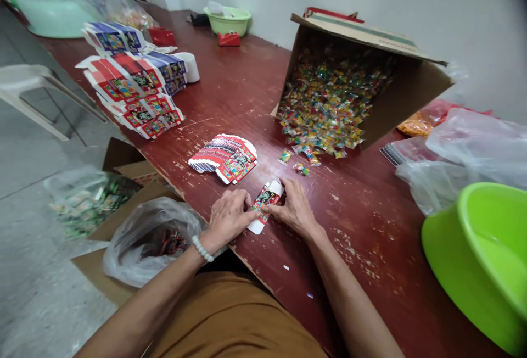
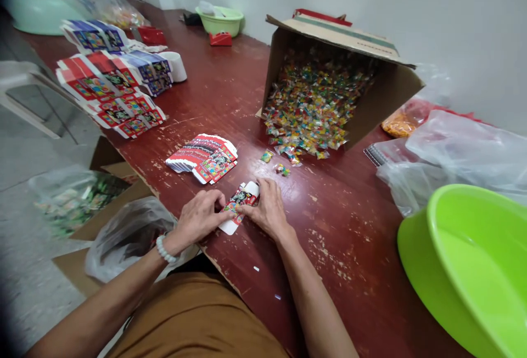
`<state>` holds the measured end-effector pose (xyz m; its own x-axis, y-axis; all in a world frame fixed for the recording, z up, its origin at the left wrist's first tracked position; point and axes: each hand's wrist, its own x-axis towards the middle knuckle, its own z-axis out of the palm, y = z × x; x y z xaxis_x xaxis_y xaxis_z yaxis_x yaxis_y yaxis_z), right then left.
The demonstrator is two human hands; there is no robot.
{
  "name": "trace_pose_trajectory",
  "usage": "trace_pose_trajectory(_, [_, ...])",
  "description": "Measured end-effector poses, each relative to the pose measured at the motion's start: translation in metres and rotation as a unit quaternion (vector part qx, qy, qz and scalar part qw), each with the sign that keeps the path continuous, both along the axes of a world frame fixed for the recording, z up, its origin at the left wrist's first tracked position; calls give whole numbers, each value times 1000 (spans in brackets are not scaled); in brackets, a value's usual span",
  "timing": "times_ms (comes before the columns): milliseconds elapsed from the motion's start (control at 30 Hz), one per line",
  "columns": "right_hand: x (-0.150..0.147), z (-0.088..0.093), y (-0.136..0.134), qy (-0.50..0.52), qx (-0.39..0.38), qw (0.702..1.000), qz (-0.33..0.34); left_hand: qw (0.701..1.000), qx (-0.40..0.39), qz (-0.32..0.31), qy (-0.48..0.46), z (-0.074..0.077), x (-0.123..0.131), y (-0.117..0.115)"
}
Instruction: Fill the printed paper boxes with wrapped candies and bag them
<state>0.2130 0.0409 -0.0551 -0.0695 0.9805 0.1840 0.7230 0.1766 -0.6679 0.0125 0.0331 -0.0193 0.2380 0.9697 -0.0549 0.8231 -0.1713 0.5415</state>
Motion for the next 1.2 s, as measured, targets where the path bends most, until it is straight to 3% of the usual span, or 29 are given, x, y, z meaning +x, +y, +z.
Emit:
trace_pose_trajectory(100, [0,8,-5,169,-65,983,4,975,-103,32,-192,5,-4,-5])
trace_pose_trajectory(167, [-2,14,-10,323,-132,937,21,929,-190,21,-317,10,-8,-10])
trace_pose_trajectory(233, [-6,21,-17,434,-184,881,45,863,-292,-15,-413,15,-12,-14])
trace_pose_trajectory(367, [-15,37,-32,517,-231,818,103,731,-458,-121,-492,24,-14,-22])
trace_pose_trajectory(467, [-19,51,-41,526,-231,808,128,692,-476,-134,-525,25,-10,-26])
trace_pose_trajectory(600, [-23,64,-48,524,-250,797,164,715,-435,-121,-533,21,-8,-27])
trace_pose_trajectory(700, [-29,66,-53,505,-229,819,151,746,-422,-134,-497,19,-11,-27])
trace_pose_trajectory(833, [-36,64,-58,419,-142,891,103,764,-411,-124,-481,24,-13,-26])
trace_pose_trajectory(900, [-36,66,-60,324,-24,945,31,753,-423,-142,-484,27,-12,-26])
trace_pose_trajectory(967, [-32,72,-61,200,96,975,-9,740,-436,-167,-484,30,-10,-26])
trace_pose_trajectory(1067, [-24,82,-61,51,148,986,61,751,-425,-160,-480,30,-7,-26])
trace_pose_trajectory(1200, [-17,90,-60,18,82,988,129,809,-381,-168,-416,30,-8,-26])
